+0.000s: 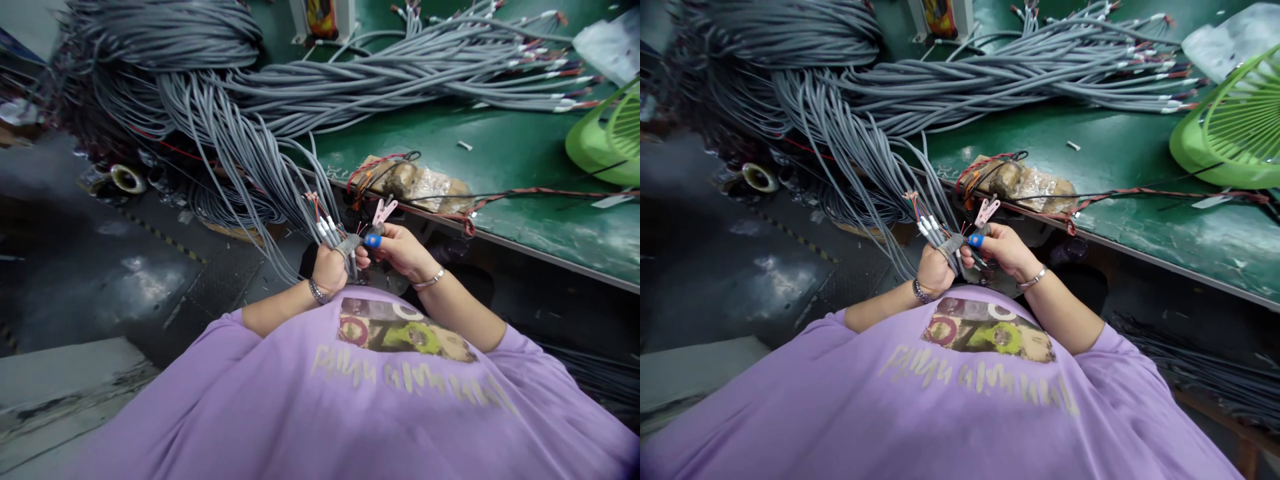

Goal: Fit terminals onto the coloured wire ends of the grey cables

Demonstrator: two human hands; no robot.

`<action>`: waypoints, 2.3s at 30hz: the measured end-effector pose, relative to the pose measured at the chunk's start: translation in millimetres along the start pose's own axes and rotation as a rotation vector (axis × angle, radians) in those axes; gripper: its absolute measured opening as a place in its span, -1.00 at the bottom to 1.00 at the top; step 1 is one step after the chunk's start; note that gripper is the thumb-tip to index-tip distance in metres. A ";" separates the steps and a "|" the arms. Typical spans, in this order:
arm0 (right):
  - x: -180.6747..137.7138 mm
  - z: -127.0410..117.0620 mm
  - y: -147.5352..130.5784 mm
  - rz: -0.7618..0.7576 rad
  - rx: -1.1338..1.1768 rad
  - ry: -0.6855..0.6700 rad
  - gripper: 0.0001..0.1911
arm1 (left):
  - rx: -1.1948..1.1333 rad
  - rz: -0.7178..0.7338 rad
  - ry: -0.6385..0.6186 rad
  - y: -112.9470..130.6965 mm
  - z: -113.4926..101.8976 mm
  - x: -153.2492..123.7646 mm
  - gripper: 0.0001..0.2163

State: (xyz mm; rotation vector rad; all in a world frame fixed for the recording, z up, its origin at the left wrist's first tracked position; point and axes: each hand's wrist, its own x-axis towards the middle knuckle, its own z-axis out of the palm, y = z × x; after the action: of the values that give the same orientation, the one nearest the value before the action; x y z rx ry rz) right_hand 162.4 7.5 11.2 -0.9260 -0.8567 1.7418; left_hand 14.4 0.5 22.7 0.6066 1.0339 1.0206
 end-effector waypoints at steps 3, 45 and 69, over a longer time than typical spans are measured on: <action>-1.9 -6.6 2.1 -0.006 -0.009 0.053 -0.55 | -0.012 -0.001 0.019 2.5 0.6 0.0 -0.61; 12.3 3.6 -15.2 -0.036 0.258 0.173 -0.53 | 0.065 0.031 -0.023 4.3 12.7 -12.9 -0.62; 22.4 3.7 -6.5 -0.050 0.258 0.249 -0.46 | 0.062 0.017 -0.009 -1.4 19.2 -4.0 -0.62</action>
State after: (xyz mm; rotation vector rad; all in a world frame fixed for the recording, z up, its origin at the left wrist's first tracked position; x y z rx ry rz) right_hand 156.1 30.0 13.9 -0.9154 -0.4762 1.6078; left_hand 31.8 -2.9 31.1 0.6715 1.0568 1.0027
